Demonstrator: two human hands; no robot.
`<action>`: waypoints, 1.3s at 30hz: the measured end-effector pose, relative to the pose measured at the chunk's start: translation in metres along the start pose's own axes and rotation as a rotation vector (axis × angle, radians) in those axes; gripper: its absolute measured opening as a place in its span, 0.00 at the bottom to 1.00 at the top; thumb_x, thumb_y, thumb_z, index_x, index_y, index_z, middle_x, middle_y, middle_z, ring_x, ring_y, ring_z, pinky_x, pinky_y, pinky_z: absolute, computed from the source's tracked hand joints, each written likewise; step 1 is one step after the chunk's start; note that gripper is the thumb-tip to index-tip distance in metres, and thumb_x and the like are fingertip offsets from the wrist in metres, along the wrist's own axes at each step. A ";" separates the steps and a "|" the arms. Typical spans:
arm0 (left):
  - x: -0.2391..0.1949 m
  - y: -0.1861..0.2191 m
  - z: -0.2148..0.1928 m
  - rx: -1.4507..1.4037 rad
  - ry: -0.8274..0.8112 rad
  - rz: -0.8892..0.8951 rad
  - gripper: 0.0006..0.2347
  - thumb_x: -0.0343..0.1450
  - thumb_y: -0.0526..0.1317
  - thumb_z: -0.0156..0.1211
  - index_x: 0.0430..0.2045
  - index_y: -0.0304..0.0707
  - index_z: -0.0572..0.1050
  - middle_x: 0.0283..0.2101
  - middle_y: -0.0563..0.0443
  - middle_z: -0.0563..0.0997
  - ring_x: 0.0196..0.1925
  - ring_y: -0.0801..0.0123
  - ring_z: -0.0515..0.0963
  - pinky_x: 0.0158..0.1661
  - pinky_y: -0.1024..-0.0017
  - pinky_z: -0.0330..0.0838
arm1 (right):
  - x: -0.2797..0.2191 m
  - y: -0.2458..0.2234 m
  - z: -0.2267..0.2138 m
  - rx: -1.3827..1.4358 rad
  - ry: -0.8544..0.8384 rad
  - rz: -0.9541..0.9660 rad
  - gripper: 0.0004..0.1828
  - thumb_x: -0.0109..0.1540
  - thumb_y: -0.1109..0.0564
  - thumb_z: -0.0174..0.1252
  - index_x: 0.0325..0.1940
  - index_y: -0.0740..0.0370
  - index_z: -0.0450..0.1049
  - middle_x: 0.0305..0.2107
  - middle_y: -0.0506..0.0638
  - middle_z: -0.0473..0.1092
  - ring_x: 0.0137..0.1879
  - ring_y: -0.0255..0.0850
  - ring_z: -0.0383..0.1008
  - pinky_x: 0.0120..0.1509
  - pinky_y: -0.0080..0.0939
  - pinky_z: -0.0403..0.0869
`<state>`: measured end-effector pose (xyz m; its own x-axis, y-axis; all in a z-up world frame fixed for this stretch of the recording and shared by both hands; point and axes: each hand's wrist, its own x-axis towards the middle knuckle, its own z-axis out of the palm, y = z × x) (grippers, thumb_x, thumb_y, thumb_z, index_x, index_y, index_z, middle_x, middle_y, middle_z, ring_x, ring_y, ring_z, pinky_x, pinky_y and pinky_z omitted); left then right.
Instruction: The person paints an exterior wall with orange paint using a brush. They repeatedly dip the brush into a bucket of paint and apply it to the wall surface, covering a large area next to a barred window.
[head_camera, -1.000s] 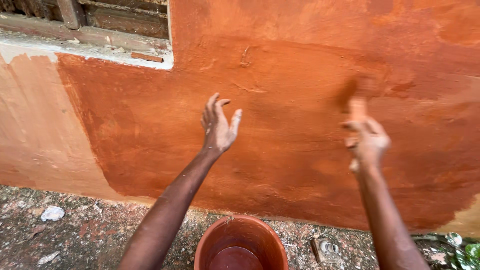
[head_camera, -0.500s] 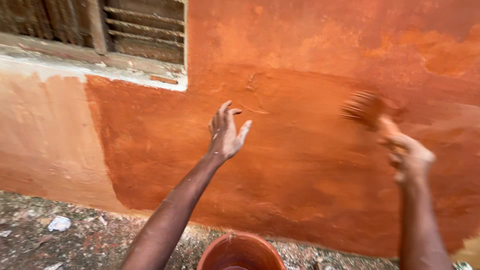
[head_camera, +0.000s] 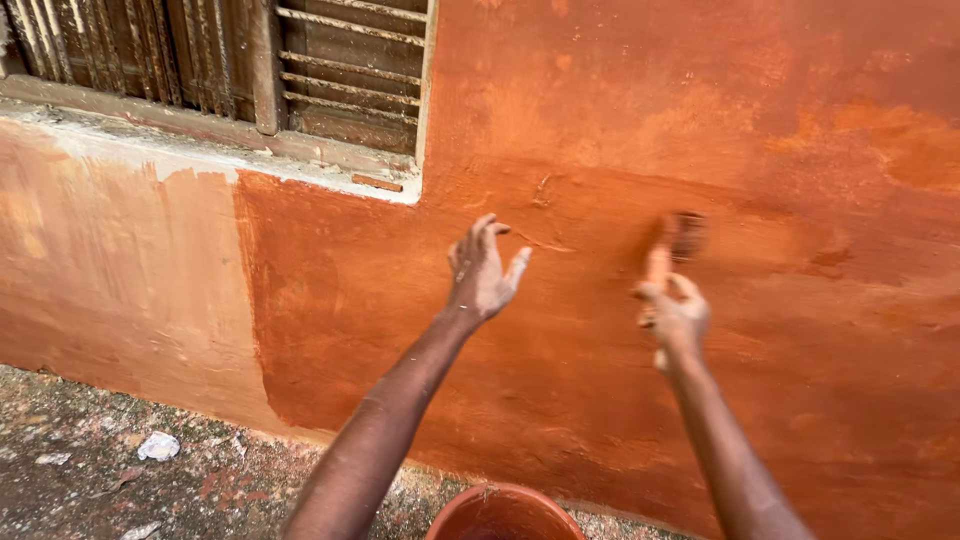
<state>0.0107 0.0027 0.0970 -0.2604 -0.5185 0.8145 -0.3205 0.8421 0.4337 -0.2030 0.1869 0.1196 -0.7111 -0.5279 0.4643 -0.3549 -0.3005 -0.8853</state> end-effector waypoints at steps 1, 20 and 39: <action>-0.001 0.005 0.004 -0.018 0.006 0.012 0.25 0.74 0.54 0.57 0.60 0.38 0.62 0.69 0.39 0.58 0.73 0.49 0.56 0.69 0.45 0.42 | -0.006 -0.004 0.012 0.073 -0.105 0.010 0.26 0.58 0.57 0.64 0.60 0.65 0.71 0.29 0.52 0.77 0.20 0.28 0.62 0.21 0.31 0.63; 0.000 -0.052 -0.044 0.035 -0.031 -0.162 0.25 0.75 0.54 0.53 0.61 0.40 0.61 0.68 0.42 0.55 0.74 0.50 0.52 0.70 0.44 0.39 | 0.017 -0.018 -0.077 0.197 0.451 0.040 0.13 0.68 0.51 0.64 0.46 0.64 0.75 0.30 0.50 0.78 0.18 0.26 0.61 0.18 0.29 0.56; -0.022 -0.019 -0.024 -0.159 0.007 -0.094 0.25 0.77 0.52 0.52 0.64 0.37 0.56 0.68 0.36 0.57 0.73 0.47 0.55 0.67 0.42 0.44 | -0.024 -0.040 0.057 0.191 -0.088 -0.017 0.14 0.62 0.54 0.61 0.50 0.62 0.80 0.30 0.50 0.79 0.25 0.24 0.71 0.23 0.25 0.65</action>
<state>0.0449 0.0017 0.0800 -0.2293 -0.5955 0.7700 -0.1948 0.8031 0.5631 -0.1369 0.1663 0.1451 -0.6475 -0.5865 0.4867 -0.2385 -0.4506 -0.8603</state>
